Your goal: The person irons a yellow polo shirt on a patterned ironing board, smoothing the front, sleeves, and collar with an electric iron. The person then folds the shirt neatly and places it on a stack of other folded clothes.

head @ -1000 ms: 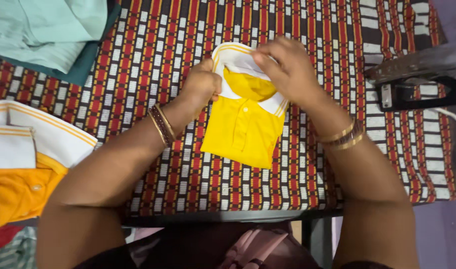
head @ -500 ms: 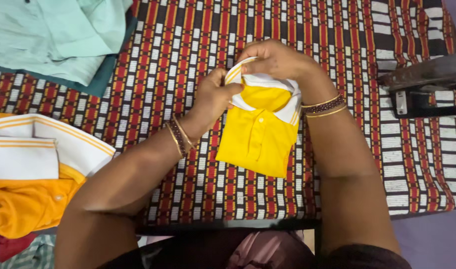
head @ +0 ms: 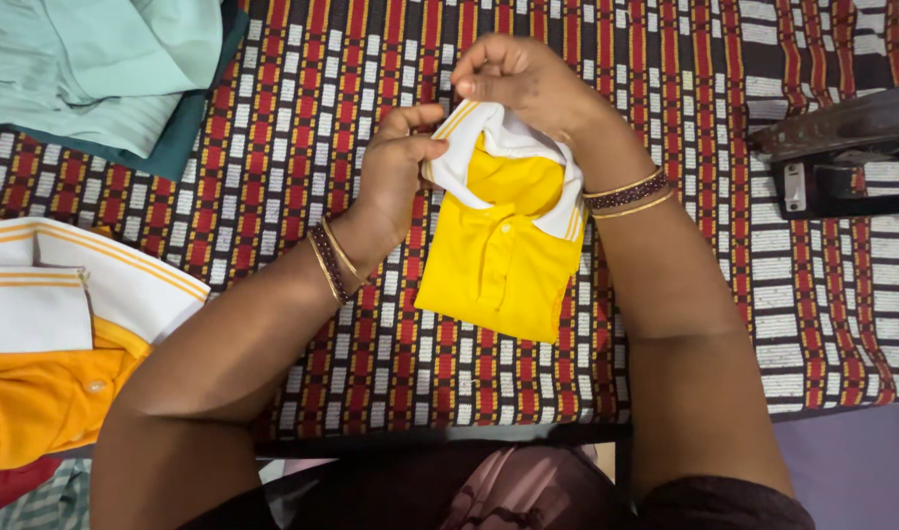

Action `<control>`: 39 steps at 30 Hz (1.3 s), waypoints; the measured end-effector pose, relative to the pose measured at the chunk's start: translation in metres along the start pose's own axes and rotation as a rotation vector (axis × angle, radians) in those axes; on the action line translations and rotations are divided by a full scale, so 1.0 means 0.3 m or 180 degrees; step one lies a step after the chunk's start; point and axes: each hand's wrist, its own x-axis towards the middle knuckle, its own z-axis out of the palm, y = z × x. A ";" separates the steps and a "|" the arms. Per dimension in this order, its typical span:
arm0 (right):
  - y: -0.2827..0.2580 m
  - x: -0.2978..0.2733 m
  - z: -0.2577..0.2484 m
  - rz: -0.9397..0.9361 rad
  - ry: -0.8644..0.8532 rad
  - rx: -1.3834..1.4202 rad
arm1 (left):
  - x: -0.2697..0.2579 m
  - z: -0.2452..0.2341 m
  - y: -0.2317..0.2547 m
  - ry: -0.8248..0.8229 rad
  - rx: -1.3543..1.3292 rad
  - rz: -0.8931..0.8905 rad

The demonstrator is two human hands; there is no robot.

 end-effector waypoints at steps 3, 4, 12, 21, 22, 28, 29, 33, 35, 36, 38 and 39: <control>0.005 0.000 -0.002 0.0058 0.0252 0.0128 | 0.011 -0.005 -0.011 0.0120 -0.0011 -0.0015; 0.008 0.003 -0.003 0.0016 0.0330 0.0035 | 0.013 -0.010 -0.018 0.0084 -0.0095 0.0077; 0.046 0.021 -0.024 -0.0085 0.0533 -0.0364 | 0.032 -0.017 -0.051 -0.0306 -0.0090 0.0368; 0.030 0.010 -0.020 -0.0355 0.0363 -0.0643 | -0.092 0.043 0.049 -0.0054 0.3234 0.2507; 0.021 0.009 -0.024 -0.0330 0.0380 -0.0769 | -0.093 0.044 0.056 -0.0034 0.3311 0.2570; -0.065 -0.038 -0.075 0.0046 0.0346 -0.1108 | -0.071 0.036 0.057 -0.0055 0.2840 0.2660; -0.081 -0.045 -0.079 0.0039 0.0232 -0.1002 | -0.070 0.037 0.054 0.0006 0.2926 0.2722; -0.110 -0.072 -0.073 0.0359 -0.0211 -0.0146 | -0.069 0.038 0.049 0.0001 0.2860 0.2559; -0.093 -0.066 -0.064 0.0332 -0.0181 -0.0165 | -0.070 0.037 0.047 -0.0020 0.2938 0.2598; -0.083 -0.057 -0.064 0.0307 -0.0176 -0.0073 | -0.069 0.036 0.046 0.0004 0.3047 0.2743; -0.055 -0.037 -0.067 0.0256 -0.0168 0.0107 | -0.069 0.034 0.044 0.0054 0.3263 0.3035; -0.042 -0.034 -0.072 0.0178 -0.0073 -0.0155 | -0.069 0.032 0.044 0.0065 0.3317 0.3071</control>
